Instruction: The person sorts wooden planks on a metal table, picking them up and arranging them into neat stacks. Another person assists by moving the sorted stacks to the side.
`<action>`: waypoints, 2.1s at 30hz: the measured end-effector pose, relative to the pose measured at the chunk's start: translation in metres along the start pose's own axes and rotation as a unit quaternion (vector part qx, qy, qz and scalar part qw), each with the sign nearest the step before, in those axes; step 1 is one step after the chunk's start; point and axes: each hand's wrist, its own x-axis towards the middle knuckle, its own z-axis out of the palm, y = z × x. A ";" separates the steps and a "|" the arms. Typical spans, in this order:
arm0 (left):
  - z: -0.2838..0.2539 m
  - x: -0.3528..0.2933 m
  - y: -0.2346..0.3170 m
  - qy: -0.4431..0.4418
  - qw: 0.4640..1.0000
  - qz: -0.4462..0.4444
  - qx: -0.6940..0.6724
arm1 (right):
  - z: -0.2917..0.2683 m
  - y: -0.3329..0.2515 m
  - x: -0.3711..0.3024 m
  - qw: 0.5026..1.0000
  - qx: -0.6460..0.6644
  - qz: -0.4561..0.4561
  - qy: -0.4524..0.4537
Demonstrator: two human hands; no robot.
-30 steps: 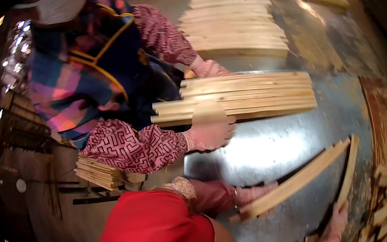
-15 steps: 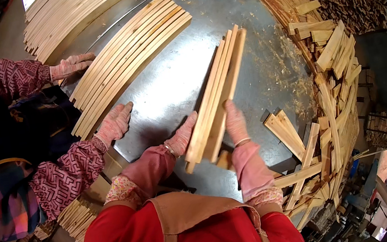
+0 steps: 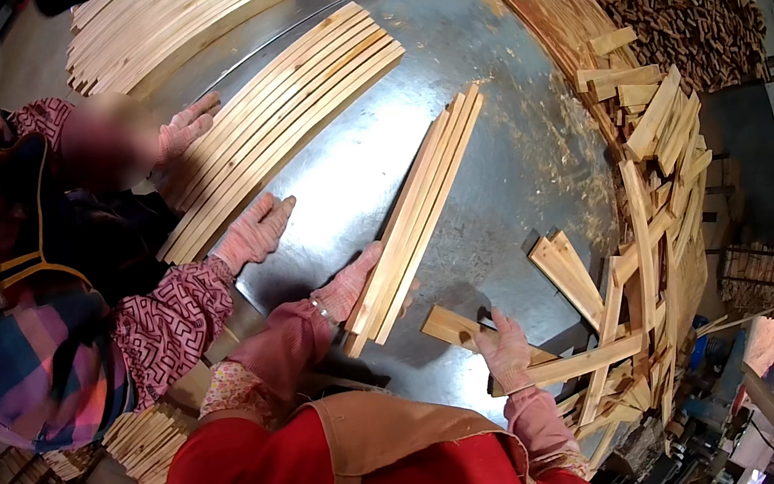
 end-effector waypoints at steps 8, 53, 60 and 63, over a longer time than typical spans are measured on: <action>-0.009 -0.023 -0.046 0.029 0.994 0.001 0.106 | 0.052 -0.168 0.083 0.709 0.701 0.048 -0.067; 0.125 -0.121 -0.008 0.304 0.542 -0.024 0.783 | 0.099 -0.203 0.068 0.993 0.035 -0.108 -0.031; 0.058 -0.088 -0.052 0.371 0.395 0.072 0.838 | 0.057 -0.206 0.066 0.985 -0.024 -0.054 0.164; 0.053 -0.102 -0.039 0.371 0.360 0.091 0.851 | 0.090 -0.157 0.083 0.959 -0.058 0.044 0.275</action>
